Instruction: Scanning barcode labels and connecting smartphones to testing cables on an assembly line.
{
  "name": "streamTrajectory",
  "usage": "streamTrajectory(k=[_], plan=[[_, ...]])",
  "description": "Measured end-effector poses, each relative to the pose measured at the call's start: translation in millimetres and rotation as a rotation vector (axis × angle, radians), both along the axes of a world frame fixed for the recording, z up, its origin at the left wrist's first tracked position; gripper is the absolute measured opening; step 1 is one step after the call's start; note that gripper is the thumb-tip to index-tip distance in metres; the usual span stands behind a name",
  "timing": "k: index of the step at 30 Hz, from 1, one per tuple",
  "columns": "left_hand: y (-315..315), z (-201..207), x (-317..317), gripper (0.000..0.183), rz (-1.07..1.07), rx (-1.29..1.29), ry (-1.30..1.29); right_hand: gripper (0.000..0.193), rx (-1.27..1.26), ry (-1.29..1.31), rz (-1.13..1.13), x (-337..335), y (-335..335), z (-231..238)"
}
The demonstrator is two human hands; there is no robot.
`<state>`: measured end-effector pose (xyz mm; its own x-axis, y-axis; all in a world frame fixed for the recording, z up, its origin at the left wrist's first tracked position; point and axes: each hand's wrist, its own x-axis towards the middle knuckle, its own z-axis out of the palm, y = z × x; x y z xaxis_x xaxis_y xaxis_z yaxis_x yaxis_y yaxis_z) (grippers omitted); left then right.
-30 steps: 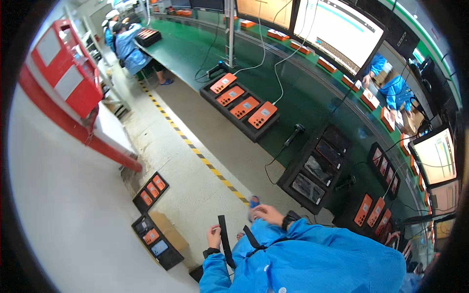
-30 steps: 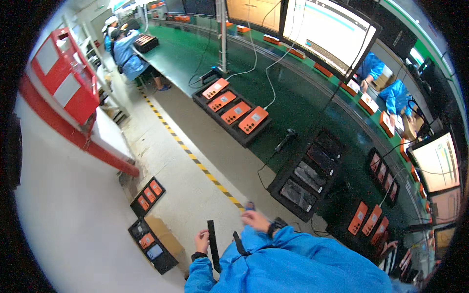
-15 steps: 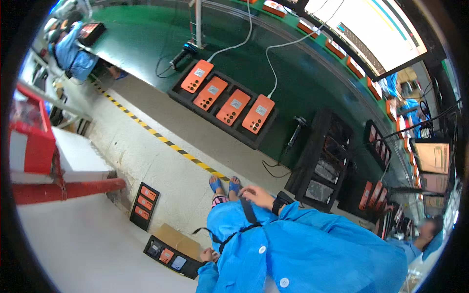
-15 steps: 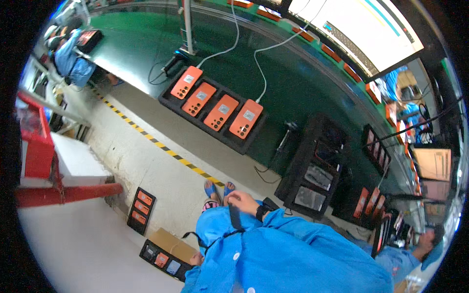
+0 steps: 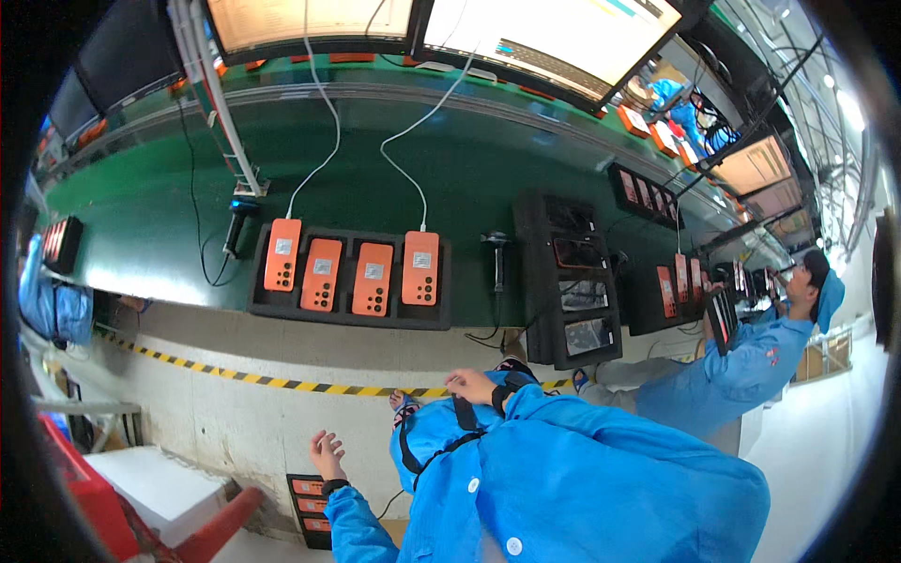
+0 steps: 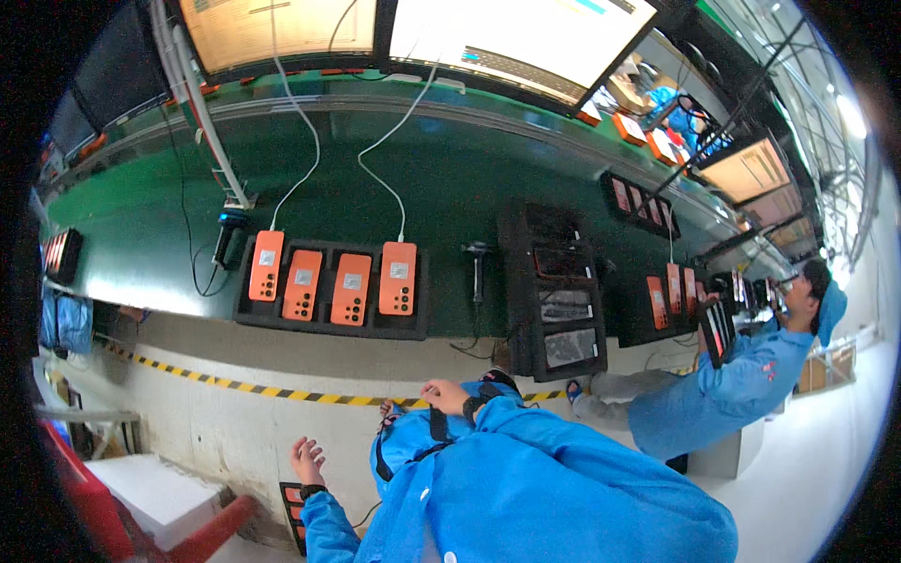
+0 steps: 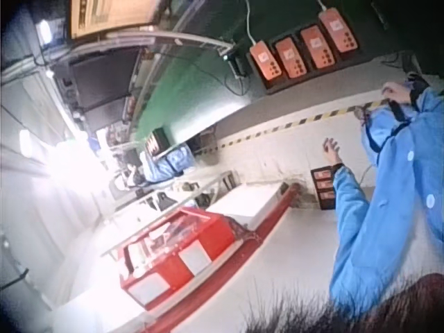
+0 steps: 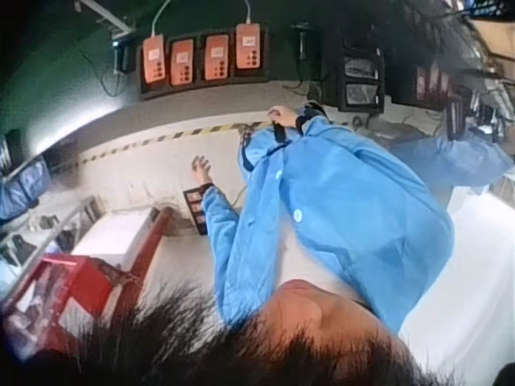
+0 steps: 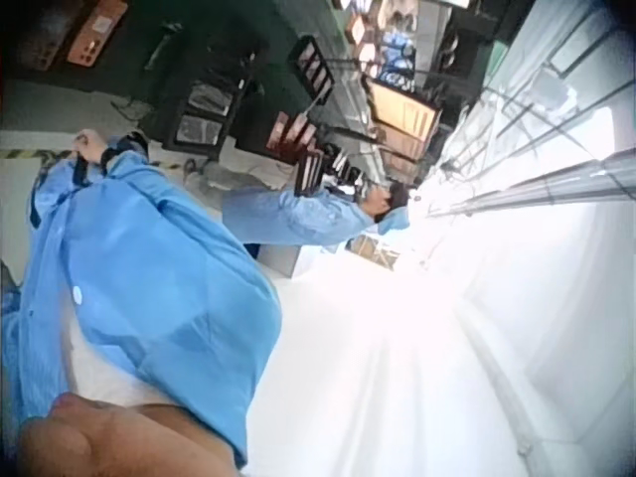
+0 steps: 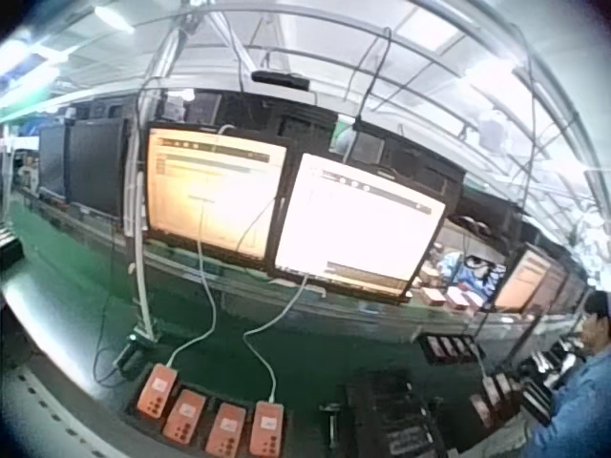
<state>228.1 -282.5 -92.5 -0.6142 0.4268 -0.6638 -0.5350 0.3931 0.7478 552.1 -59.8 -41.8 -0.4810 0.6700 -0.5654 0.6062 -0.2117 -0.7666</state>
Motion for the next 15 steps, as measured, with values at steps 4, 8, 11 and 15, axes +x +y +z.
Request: streamTrajectory(k=[4, 8, 11, 15], plan=[[28.5, -2.4, -7.2, 0.022, -0.155, -0.076, -0.009, 0.026, -0.056, 0.041, -0.098, 16.0, -10.6, -33.2], [50.2, -16.0, 3.4, 0.023, -0.288, -0.104, -0.113, 0.026, -0.062, -0.019, -0.219, 23.1, -19.5, -47.6], [62.9, -10.4, 9.2, 0.024, -0.330, -0.127, -0.110, 0.024, -0.079, 0.015, -0.256, 13.4, -26.5, -43.8], [84.0, 20.9, 2.4, 0.024, -0.398, -0.202, -0.089, 0.022, -0.189, 0.136, -0.183, -26.7, -12.3, -40.2]])
